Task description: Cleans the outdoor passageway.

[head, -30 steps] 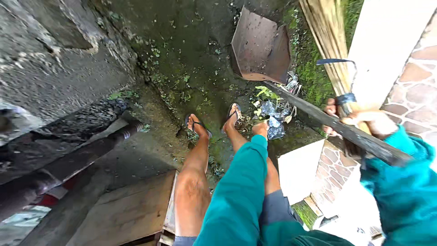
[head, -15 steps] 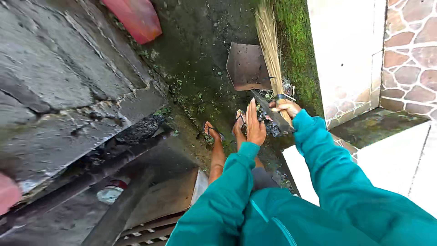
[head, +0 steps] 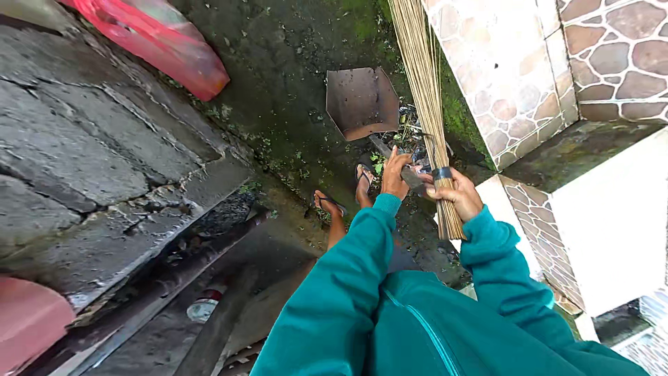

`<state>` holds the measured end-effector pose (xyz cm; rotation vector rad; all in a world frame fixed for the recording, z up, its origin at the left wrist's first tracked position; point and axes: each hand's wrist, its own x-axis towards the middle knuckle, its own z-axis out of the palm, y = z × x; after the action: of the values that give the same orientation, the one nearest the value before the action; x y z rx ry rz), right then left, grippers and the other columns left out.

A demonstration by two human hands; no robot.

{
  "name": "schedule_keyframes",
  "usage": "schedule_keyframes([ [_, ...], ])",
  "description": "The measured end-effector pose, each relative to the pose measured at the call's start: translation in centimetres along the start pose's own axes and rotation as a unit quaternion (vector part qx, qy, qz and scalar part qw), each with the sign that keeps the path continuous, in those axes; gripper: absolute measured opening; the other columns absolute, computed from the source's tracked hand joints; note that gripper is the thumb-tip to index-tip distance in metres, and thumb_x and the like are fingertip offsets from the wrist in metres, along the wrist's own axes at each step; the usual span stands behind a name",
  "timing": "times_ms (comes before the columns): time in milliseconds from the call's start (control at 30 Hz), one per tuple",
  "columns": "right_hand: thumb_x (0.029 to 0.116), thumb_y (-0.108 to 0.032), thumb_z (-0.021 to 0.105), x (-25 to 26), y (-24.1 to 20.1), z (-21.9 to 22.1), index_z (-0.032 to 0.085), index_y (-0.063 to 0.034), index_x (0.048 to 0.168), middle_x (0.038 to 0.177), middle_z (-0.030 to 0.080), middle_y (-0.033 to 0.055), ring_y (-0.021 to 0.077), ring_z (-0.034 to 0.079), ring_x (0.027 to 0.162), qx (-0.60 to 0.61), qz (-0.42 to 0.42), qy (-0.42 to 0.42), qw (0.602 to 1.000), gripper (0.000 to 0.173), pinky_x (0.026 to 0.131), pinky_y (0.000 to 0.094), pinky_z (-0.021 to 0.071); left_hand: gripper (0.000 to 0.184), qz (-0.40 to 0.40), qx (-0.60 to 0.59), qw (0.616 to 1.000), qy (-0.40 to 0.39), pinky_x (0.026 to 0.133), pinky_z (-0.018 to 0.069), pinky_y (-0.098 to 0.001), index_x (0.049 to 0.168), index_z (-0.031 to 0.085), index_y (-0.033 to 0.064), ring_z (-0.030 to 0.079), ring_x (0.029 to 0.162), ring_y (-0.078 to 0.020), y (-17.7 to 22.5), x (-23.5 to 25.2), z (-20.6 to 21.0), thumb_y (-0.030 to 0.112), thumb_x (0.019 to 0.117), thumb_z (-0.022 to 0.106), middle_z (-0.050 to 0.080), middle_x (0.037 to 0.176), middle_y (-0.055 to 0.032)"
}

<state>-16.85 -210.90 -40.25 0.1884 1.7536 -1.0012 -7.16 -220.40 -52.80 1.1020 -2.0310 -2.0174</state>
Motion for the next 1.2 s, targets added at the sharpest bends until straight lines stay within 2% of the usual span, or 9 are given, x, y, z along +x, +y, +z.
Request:
schedule_keyframes([
  [133,0.0784,-0.010,0.072,-6.5,2.8,-2.0,0.043,0.0025,0.135,0.079,0.065,0.0055,0.0152,0.064,0.055,-0.036,0.061,0.034,0.997,0.064,0.052,0.0308,0.0588,0.022,0.005,-0.083,0.962,0.261,0.104,0.0509,-0.0410,0.105,0.067,-0.0085,0.065,0.114,-0.0268,-1.3,0.3,-2.2,0.012,0.0956,0.066,0.071,0.112,-0.0192],
  [267,0.0794,-0.017,0.073,-14.5,6.6,-3.5,0.045,-0.0005,0.136,0.070,0.063,0.0029,0.0123,0.060,0.048,-0.012,0.136,0.068,0.988,0.065,0.047,0.0291,0.0560,0.024,-0.040,-0.196,0.902,0.383,0.071,0.0612,-0.0395,0.107,0.055,-0.0020,0.068,0.077,-0.0173,0.4,3.7,-10.9,0.020,0.0996,0.063,0.065,0.086,-0.0079],
  [400,0.0925,-0.022,0.063,-19.0,9.8,-3.6,0.026,-0.0056,0.158,0.073,0.057,0.0035,0.0123,0.057,0.048,0.046,0.204,0.074,0.975,0.077,0.045,0.0292,0.0539,0.022,-0.055,-0.188,0.911,0.363,0.067,0.0625,-0.0413,0.113,0.052,0.0029,0.070,0.076,-0.0199,6.7,3.1,-19.0,0.021,0.1028,0.060,0.066,0.088,-0.0070],
  [500,0.1022,-0.023,0.057,-18.0,10.6,-3.3,0.035,-0.0062,0.153,0.072,0.057,0.0058,0.0142,0.058,0.050,0.034,0.240,0.025,0.970,0.058,0.047,0.0313,0.0543,0.014,0.005,-0.138,0.929,0.343,0.069,0.0642,-0.0390,0.109,0.050,0.0106,0.071,0.081,-0.0158,12.7,-0.7,-22.5,0.016,0.1012,0.060,0.067,0.091,-0.0001],
  [667,0.1006,-0.022,0.066,-11.2,13.4,0.0,0.051,0.0000,0.146,0.131,0.063,0.0256,0.0318,0.063,0.117,-0.085,0.197,-0.181,0.960,0.053,0.105,0.0484,0.0476,0.005,0.047,-0.006,0.943,0.331,0.078,0.0640,-0.0412,0.106,0.056,0.0133,0.073,0.095,-0.0181,19.1,-7.2,-27.4,0.017,0.1031,0.055,0.071,0.097,0.0017],
  [800,0.0990,-0.024,0.069,-3.9,16.3,6.3,0.057,0.0015,0.136,0.112,0.065,0.0210,0.0234,0.065,0.081,-0.099,0.220,-0.233,0.942,0.046,0.076,0.0406,0.0570,0.013,0.067,0.057,0.934,0.347,0.085,0.0620,-0.0451,0.110,0.053,0.0047,0.070,0.103,-0.0248,21.2,-10.3,-30.7,0.015,0.1062,0.045,0.068,0.103,-0.0058],
  [933,0.1003,-0.016,0.065,-1.3,15.6,5.1,0.055,0.0045,0.139,0.129,0.061,0.0269,0.0324,0.065,0.107,-0.038,0.265,-0.111,0.957,0.045,0.095,0.0477,0.0528,0.014,0.089,0.068,0.922,0.370,0.085,0.0619,-0.0502,0.111,0.052,0.0012,0.072,0.099,-0.0291,22.7,-12.2,-33.4,0.012,0.1062,0.044,0.069,0.099,-0.0095],
  [1067,0.1041,-0.023,0.060,-5.3,18.1,-1.7,0.056,-0.0018,0.135,0.092,0.063,0.0145,0.0193,0.061,0.062,0.081,0.284,0.059,0.953,0.038,0.060,0.0366,0.0564,0.007,0.069,0.094,0.907,0.405,0.075,0.0628,-0.0410,0.100,0.050,0.0035,0.072,0.083,-0.0207,25.5,-13.7,-33.4,0.007,0.1033,0.045,0.066,0.084,-0.0027],
  [1200,0.1052,-0.022,0.058,-12.9,17.3,-5.7,0.058,0.0000,0.133,0.082,0.063,0.0125,0.0176,0.061,0.057,0.106,0.275,0.096,0.951,0.035,0.056,0.0347,0.0568,0.004,0.048,0.091,0.908,0.407,0.072,0.0627,-0.0374,0.104,0.049,-0.0014,0.072,0.083,-0.0209,26.2,-14.5,-33.7,0.000,0.1016,0.047,0.067,0.089,-0.0076],
])
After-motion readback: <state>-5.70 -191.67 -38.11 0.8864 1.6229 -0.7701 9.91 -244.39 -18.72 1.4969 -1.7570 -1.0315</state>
